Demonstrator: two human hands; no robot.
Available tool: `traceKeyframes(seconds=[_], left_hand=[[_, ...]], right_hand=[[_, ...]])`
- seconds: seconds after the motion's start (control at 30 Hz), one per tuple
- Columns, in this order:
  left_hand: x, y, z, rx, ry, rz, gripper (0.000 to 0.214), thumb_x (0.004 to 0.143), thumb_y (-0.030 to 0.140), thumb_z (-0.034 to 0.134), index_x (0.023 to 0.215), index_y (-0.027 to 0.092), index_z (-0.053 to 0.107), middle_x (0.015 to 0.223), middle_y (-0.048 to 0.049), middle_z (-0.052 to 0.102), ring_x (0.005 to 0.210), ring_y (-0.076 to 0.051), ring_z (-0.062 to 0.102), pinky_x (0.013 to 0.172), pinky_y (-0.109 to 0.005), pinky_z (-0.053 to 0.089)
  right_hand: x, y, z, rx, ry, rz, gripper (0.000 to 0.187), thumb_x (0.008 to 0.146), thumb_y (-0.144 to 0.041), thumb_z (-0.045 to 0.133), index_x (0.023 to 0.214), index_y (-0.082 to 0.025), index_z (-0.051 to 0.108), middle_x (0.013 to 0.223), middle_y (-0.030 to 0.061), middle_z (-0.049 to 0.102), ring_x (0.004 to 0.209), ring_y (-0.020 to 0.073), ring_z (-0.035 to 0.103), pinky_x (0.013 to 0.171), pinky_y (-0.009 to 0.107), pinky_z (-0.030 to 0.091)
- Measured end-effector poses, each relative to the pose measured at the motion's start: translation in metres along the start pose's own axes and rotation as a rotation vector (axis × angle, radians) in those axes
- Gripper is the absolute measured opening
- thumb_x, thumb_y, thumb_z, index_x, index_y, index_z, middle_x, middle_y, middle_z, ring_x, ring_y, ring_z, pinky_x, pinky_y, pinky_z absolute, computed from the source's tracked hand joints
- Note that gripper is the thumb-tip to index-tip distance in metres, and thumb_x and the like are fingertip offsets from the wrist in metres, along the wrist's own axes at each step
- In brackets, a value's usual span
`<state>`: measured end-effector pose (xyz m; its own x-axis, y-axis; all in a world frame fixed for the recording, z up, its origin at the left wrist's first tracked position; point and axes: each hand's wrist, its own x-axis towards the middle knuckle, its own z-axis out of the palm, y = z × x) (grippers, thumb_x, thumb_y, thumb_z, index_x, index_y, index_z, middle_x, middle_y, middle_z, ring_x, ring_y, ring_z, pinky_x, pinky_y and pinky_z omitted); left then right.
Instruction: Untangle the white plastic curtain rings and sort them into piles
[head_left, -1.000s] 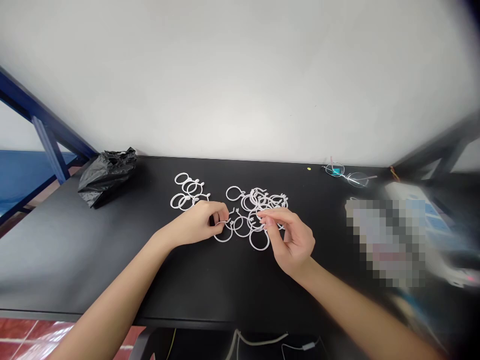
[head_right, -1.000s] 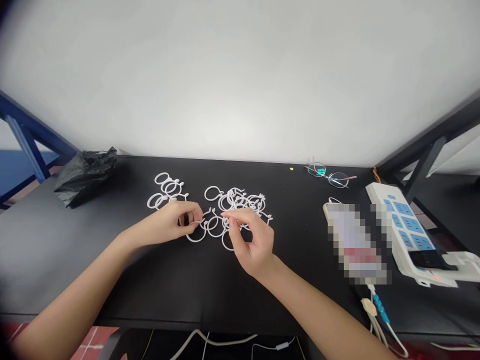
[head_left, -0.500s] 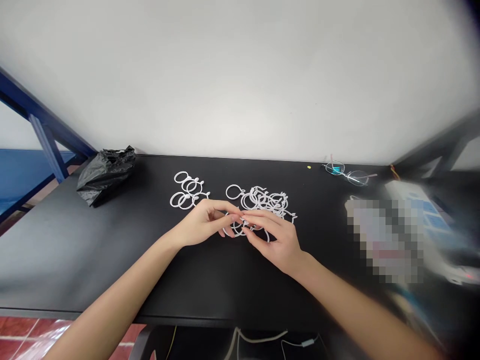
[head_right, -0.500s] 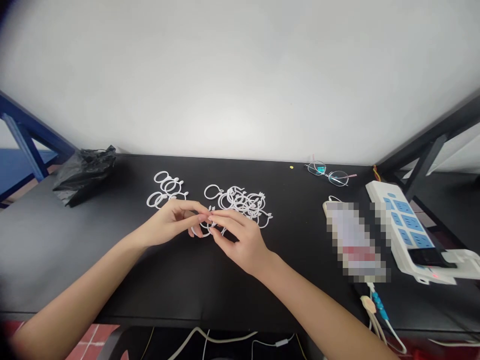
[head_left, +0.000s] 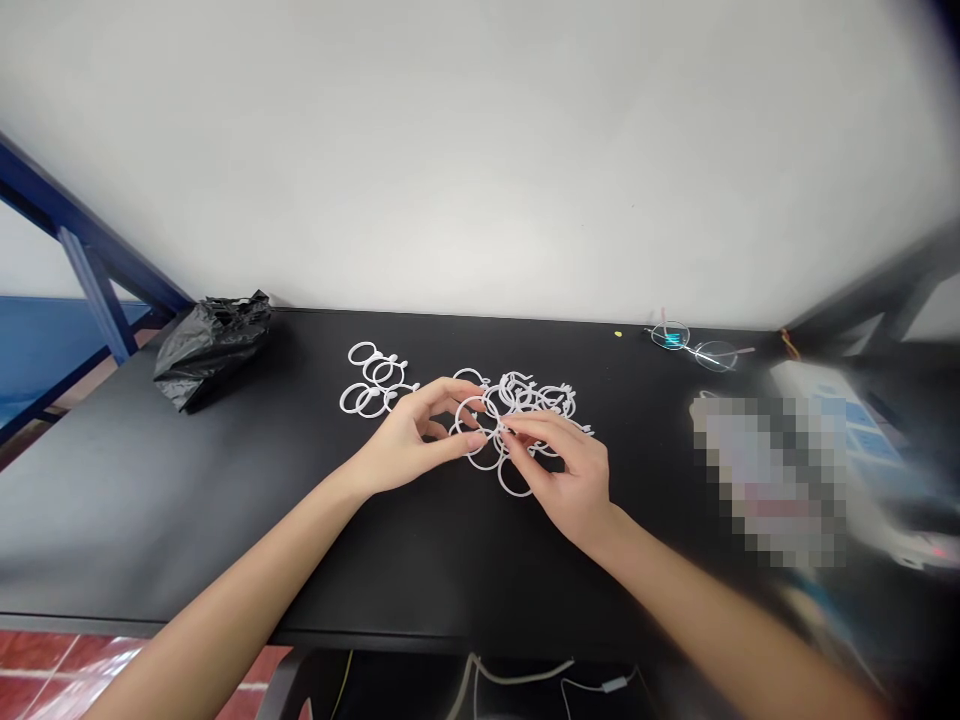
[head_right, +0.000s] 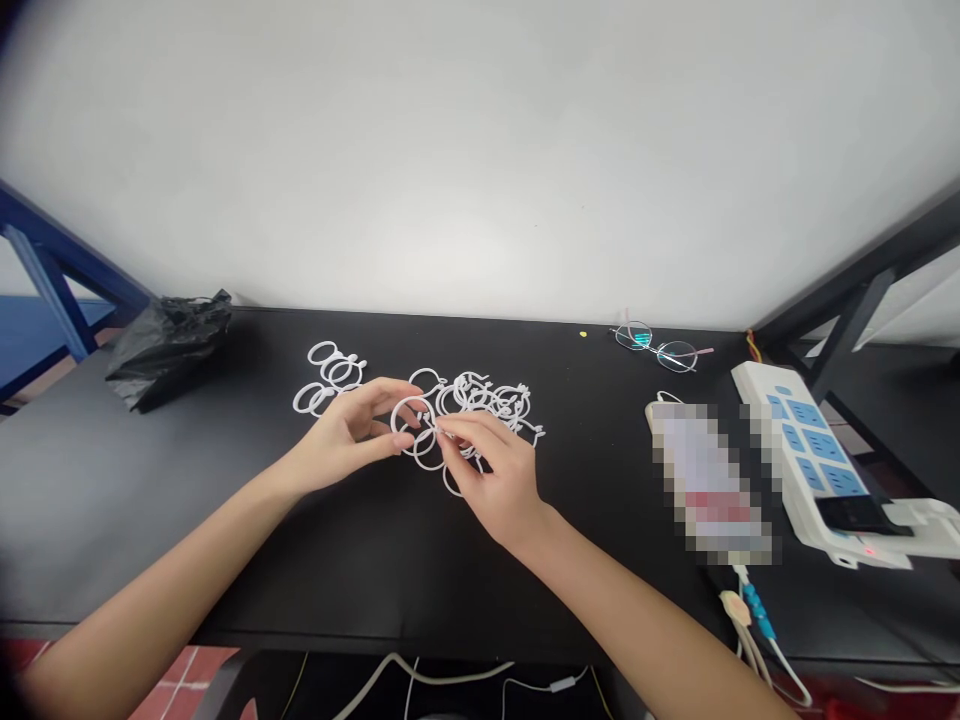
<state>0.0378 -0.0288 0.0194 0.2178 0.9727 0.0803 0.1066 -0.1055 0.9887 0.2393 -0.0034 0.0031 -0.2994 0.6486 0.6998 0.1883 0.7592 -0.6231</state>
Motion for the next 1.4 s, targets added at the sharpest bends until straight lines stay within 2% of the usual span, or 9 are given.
traceKeyframes(seconds=[0.07, 0.13, 0.33, 0.53, 0.8, 1.2, 1.4], left_hand=[[-0.0012, -0.0003, 0.0012, 0.050, -0.021, 0.021, 0.053, 0.076, 0.029, 0.079, 0.123, 0.023, 0.056, 0.111, -0.0068, 0.062, 0.093, -0.016, 0.060, 0.068, -0.024, 0.058], [-0.0020, -0.0010, 0.0030, 0.086, -0.008, 0.044, 0.056, 0.077, 0.028, 0.079, 0.126, 0.024, 0.054, 0.110, -0.0063, 0.061, 0.090, -0.015, 0.059, 0.067, -0.023, 0.058], [-0.0025, -0.0026, 0.0061, 0.160, 0.066, 0.107, 0.050, 0.080, 0.032, 0.075, 0.127, 0.024, 0.058, 0.103, -0.0050, 0.058, 0.082, -0.013, 0.058, 0.063, -0.022, 0.057], [-0.0028, -0.0015, 0.0074, 0.173, 0.059, 0.101, 0.046, 0.079, 0.032, 0.077, 0.119, 0.022, 0.058, 0.098, -0.0034, 0.060, 0.078, -0.012, 0.058, 0.062, -0.021, 0.055], [-0.0031, -0.0020, 0.0071, 0.194, 0.036, 0.129, 0.047, 0.082, 0.033, 0.074, 0.126, 0.025, 0.057, 0.103, -0.0045, 0.059, 0.081, -0.012, 0.058, 0.065, -0.022, 0.057], [-0.0046, 0.0011, 0.0057, 0.280, 0.024, 0.151, 0.042, 0.086, 0.035, 0.068, 0.125, 0.023, 0.057, 0.093, -0.0042, 0.056, 0.084, -0.016, 0.056, 0.065, -0.024, 0.056], [-0.0056, 0.0034, 0.0074, 0.280, 0.030, 0.167, 0.039, 0.088, 0.032, 0.067, 0.125, 0.023, 0.057, 0.090, -0.0027, 0.052, 0.081, -0.014, 0.053, 0.067, -0.024, 0.055]], right_hand=[[0.0002, -0.0010, -0.0007, 0.022, 0.014, 0.024, 0.022, 0.086, -0.006, 0.063, 0.098, -0.022, 0.072, 0.090, 0.0052, 0.075, 0.076, 0.0160, 0.070, 0.063, 0.028, 0.060], [0.0004, -0.0015, -0.0010, 0.043, 0.021, 0.045, 0.022, 0.085, -0.007, 0.063, 0.098, -0.022, 0.072, 0.090, 0.0048, 0.075, 0.076, 0.0160, 0.070, 0.062, 0.028, 0.060], [0.0000, -0.0014, -0.0011, 0.069, 0.020, 0.059, 0.021, 0.086, -0.008, 0.063, 0.098, -0.022, 0.072, 0.090, 0.0048, 0.075, 0.073, 0.0153, 0.069, 0.061, 0.028, 0.059], [-0.0012, -0.0005, -0.0017, 0.102, -0.017, 0.066, 0.022, 0.086, -0.006, 0.062, 0.100, -0.022, 0.071, 0.092, 0.0053, 0.074, 0.078, 0.0162, 0.070, 0.061, 0.028, 0.059], [-0.0011, 0.0004, -0.0020, 0.088, -0.021, 0.074, 0.020, 0.088, -0.009, 0.061, 0.100, -0.022, 0.070, 0.092, 0.0053, 0.074, 0.077, 0.0160, 0.070, 0.060, 0.028, 0.060], [0.0001, -0.0014, -0.0015, 0.073, 0.007, 0.070, 0.018, 0.086, -0.011, 0.063, 0.099, -0.022, 0.071, 0.086, 0.0040, 0.074, 0.064, 0.0128, 0.066, 0.056, 0.027, 0.059], [0.0006, -0.0014, -0.0020, 0.060, 0.040, 0.019, 0.019, 0.084, -0.008, 0.066, 0.094, -0.022, 0.073, 0.085, 0.0040, 0.076, 0.074, 0.0169, 0.072, 0.061, 0.028, 0.061]])
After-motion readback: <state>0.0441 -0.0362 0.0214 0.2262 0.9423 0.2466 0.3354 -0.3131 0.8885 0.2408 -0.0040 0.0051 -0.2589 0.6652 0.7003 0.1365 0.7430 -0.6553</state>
